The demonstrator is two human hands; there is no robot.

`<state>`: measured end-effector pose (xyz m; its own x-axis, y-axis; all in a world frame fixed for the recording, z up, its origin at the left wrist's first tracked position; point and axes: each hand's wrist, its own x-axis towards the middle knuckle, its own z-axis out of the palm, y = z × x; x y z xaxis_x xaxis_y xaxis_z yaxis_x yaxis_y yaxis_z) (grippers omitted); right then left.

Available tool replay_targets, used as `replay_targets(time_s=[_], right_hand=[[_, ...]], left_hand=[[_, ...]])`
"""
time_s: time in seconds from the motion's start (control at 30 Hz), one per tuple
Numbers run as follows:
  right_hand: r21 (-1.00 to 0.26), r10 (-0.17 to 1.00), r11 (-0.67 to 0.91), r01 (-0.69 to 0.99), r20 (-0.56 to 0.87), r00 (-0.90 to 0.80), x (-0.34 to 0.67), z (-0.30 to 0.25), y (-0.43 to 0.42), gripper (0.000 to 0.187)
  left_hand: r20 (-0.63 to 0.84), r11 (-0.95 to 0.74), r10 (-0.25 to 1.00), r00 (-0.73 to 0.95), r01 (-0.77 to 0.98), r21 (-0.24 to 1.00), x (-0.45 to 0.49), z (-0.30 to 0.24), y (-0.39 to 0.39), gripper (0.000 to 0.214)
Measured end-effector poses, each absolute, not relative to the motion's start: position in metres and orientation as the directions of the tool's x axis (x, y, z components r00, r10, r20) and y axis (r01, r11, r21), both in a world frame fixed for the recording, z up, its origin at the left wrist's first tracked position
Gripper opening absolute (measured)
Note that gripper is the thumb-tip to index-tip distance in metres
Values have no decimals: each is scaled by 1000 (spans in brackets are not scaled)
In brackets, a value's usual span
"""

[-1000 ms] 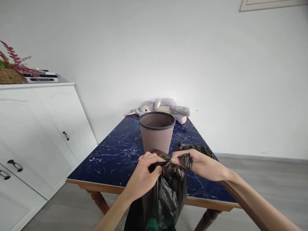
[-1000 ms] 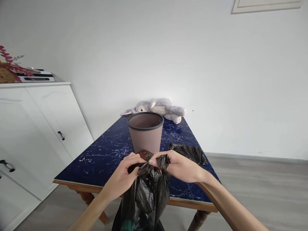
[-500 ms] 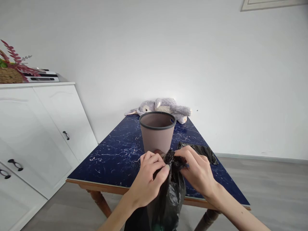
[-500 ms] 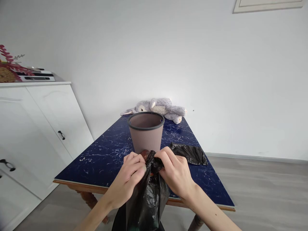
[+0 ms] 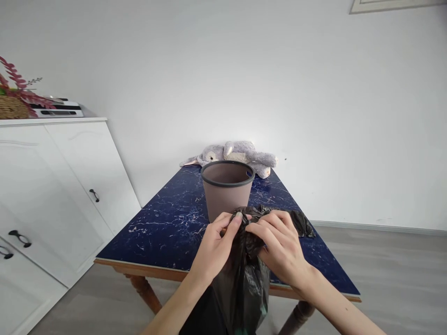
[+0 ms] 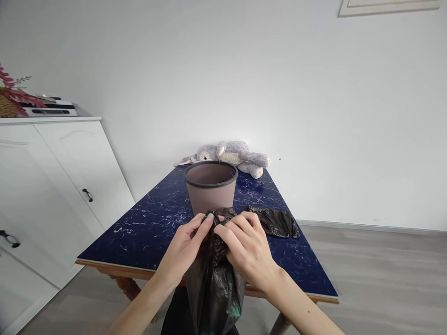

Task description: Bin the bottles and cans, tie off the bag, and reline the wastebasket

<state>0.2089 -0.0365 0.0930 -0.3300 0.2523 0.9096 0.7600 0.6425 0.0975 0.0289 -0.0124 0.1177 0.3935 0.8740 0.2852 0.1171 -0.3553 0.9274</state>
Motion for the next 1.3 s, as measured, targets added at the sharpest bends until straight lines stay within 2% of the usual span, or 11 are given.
replay_targets(time_s=[0.2, 0.27, 0.43, 0.53, 0.63, 0.83, 1.03, 1.1, 1.2, 1.3], right_hand=[[100, 303, 704, 704, 853, -424, 219, 89, -52, 54], [67, 333, 723, 688, 838, -432, 224, 83, -60, 56], [-145, 496, 742, 655, 776, -390, 231, 59, -83, 62], [-264, 581, 715, 647, 738, -341, 234, 41, -97, 54], [-360, 654, 673, 647, 698, -292, 239, 24, -109, 48], [-500, 789, 531, 684, 585, -185, 240, 18, -114, 37], [-446, 812, 497, 744, 541, -218, 212, 47, -92, 48], [-391, 814, 490, 779, 527, -247, 206, 50, -83, 41], [-308, 804, 501, 809, 510, -305, 202, 49, -74, 20], [-307, 795, 531, 790, 504, -338, 204, 50, -75, 4]], left_hand=[[302, -367, 889, 344, 141, 920, 22, 113, -8, 44], [280, -344, 908, 312, 171, 923, 19, 110, -6, 46], [195, -222, 959, 206, 121, 967, 8, 91, 2, 50], [168, -178, 979, 114, 82, 981, -1, 77, 11, 51], [198, -201, 980, 35, 141, 969, -9, 67, 17, 52], [190, -193, 981, 30, 174, 966, -11, 65, 8, 56], [161, -165, 985, 65, 69, 984, -5, 62, -5, 52], [168, -172, 983, 72, 56, 983, -6, 61, -7, 52], [177, -184, 982, 69, 104, 978, -13, 61, -7, 55], [194, -205, 976, 94, 125, 971, -22, 57, -3, 57]])
